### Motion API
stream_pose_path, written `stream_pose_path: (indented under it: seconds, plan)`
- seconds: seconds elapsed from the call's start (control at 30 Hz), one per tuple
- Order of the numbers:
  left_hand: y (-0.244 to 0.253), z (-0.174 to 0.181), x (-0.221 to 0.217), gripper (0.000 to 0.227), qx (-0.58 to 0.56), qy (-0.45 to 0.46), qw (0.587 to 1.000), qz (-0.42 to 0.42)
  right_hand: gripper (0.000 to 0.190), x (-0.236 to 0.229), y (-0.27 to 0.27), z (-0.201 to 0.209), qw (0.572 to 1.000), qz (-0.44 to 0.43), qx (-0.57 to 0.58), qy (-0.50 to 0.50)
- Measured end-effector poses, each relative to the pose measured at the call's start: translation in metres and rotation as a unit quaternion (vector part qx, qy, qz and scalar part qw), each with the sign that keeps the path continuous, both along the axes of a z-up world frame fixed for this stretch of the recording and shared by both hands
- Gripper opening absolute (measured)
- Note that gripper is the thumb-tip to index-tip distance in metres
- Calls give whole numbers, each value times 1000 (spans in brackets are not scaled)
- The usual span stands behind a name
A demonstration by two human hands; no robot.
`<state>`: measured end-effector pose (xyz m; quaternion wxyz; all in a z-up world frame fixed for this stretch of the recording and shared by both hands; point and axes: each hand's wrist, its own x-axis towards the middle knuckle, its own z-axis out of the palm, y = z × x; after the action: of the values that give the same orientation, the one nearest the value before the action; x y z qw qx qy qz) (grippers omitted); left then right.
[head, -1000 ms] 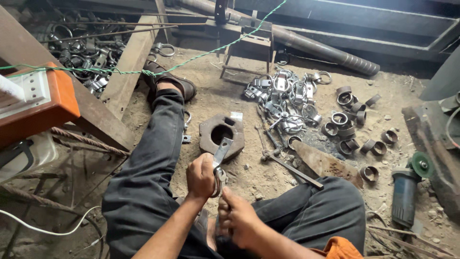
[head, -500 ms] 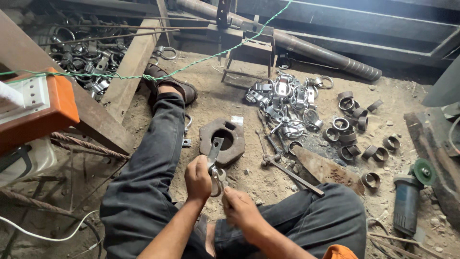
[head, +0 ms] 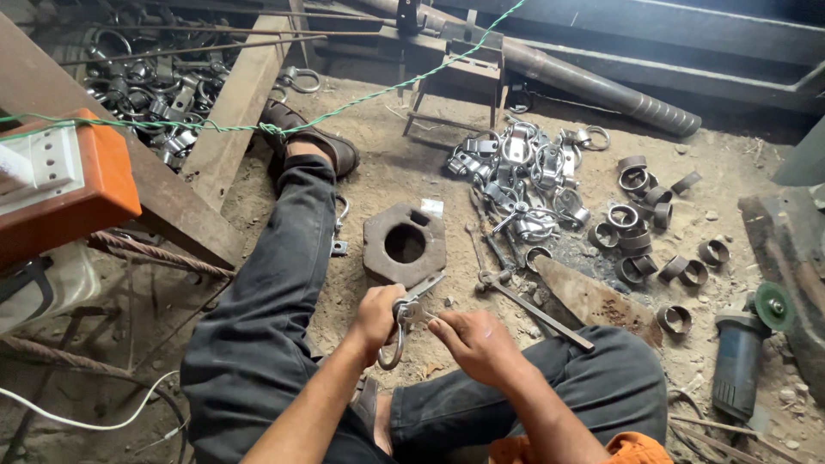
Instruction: The person sits on the floor and assembles metal parts by hand, using a wrench to tighten a bolt on a metal bracket. The person repeatedly picks up parts, aligns them, and secures them with the wrench.
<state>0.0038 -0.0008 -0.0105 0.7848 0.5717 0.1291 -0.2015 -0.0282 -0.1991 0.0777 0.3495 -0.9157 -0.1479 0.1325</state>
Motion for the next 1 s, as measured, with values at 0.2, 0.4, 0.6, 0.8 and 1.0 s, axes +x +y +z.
stream_pose_path:
  seconds: [0.2,0.4,0.6,0.8,1.0]
  plan:
    - [1,8,-1,38,58,96,986,-120,38,6,-12,3,998,62,-28,1]
    - [-1,7,-1,38,66,116,982,-134,37,7,-18,8,994,90,-54,-3]
    - [-2,2,-3,36,38,93,993,-66,40,5,-13,1,996,41,-66,32]
    - [-8,-12,-5,38,50,-95,994,18,42,-2,-2,-12,999,-2,-17,44]
    - [-1,-3,-12,38,192,-204,959,46,46,-7,5,-30,999,-12,36,15]
